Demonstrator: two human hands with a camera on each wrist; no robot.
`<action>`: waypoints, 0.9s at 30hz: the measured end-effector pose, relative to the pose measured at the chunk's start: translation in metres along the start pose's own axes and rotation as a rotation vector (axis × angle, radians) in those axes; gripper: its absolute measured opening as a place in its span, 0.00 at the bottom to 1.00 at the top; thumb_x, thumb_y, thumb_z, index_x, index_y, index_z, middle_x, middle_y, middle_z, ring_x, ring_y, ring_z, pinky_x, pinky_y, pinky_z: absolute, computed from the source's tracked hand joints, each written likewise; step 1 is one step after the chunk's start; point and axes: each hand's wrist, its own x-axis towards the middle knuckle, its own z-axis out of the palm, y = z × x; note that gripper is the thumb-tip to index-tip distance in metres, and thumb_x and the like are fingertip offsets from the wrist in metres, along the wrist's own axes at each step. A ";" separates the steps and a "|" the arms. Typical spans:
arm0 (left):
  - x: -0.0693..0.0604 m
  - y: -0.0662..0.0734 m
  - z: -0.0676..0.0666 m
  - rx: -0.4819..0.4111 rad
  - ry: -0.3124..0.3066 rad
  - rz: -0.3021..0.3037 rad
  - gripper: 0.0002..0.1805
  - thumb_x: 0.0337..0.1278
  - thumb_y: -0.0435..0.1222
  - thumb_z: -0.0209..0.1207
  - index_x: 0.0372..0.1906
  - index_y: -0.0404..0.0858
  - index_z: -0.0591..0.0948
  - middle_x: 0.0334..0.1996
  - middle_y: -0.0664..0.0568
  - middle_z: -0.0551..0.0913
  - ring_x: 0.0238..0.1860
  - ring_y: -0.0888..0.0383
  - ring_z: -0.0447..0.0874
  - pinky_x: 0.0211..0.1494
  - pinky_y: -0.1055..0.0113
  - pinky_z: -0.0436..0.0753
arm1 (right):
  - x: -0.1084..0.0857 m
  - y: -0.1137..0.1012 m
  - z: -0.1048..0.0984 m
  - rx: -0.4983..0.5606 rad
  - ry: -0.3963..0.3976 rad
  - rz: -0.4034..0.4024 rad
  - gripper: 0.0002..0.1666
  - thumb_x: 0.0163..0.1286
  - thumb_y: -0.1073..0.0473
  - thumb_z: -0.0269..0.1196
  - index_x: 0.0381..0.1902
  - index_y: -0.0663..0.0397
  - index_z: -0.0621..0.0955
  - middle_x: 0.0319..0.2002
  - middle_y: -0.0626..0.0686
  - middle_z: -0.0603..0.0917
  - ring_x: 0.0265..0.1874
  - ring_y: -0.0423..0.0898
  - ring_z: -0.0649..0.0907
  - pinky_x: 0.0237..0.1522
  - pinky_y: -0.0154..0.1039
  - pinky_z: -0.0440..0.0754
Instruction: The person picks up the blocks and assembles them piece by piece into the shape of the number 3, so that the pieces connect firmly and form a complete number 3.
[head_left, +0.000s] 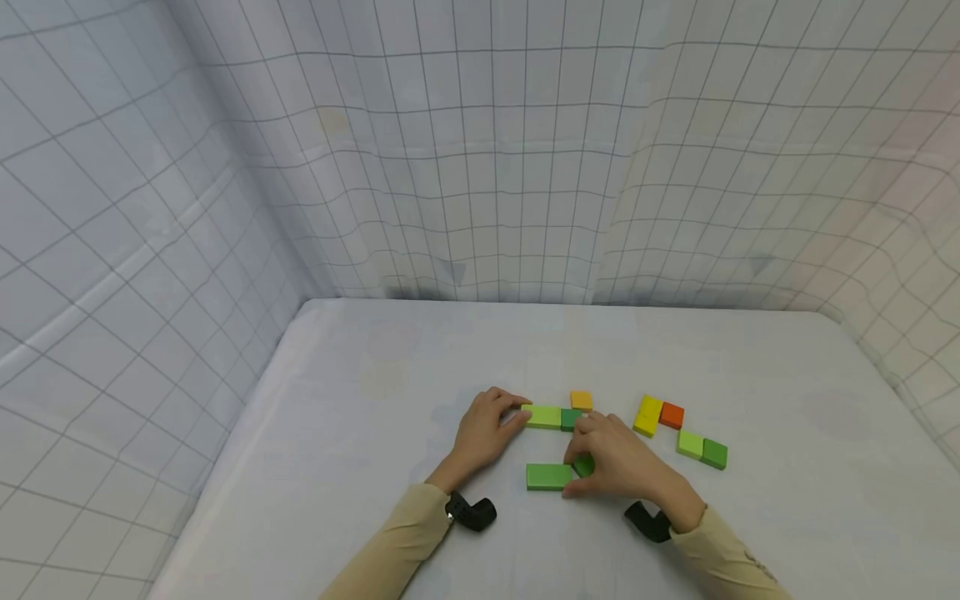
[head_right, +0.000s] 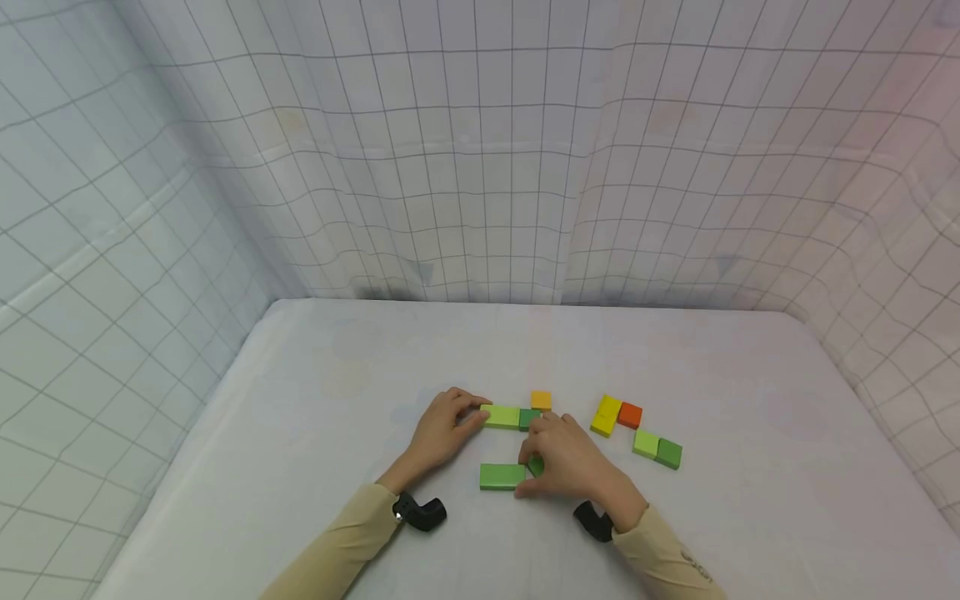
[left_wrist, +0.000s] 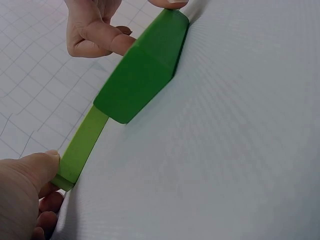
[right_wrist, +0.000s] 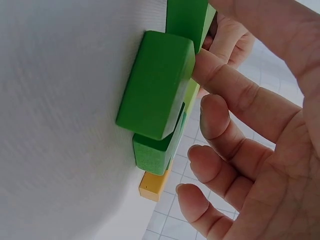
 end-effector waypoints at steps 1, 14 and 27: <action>0.000 0.000 0.000 0.000 -0.001 -0.001 0.16 0.65 0.50 0.55 0.50 0.49 0.84 0.36 0.58 0.75 0.35 0.61 0.68 0.36 0.66 0.68 | 0.000 0.000 0.000 0.000 0.000 0.000 0.19 0.44 0.38 0.75 0.28 0.42 0.86 0.28 0.37 0.71 0.32 0.37 0.67 0.35 0.39 0.64; 0.000 0.001 -0.002 -0.011 -0.006 0.004 0.16 0.65 0.49 0.55 0.50 0.47 0.84 0.38 0.57 0.76 0.37 0.60 0.69 0.38 0.65 0.70 | 0.001 0.001 0.000 -0.026 -0.006 0.004 0.20 0.44 0.38 0.75 0.29 0.43 0.86 0.27 0.37 0.70 0.30 0.37 0.67 0.34 0.38 0.63; 0.000 0.000 -0.001 -0.011 -0.009 0.004 0.16 0.65 0.49 0.55 0.50 0.48 0.84 0.37 0.57 0.75 0.36 0.61 0.68 0.37 0.65 0.69 | 0.001 0.002 0.002 -0.019 0.004 0.010 0.19 0.45 0.37 0.74 0.27 0.42 0.84 0.26 0.37 0.67 0.30 0.37 0.66 0.33 0.38 0.62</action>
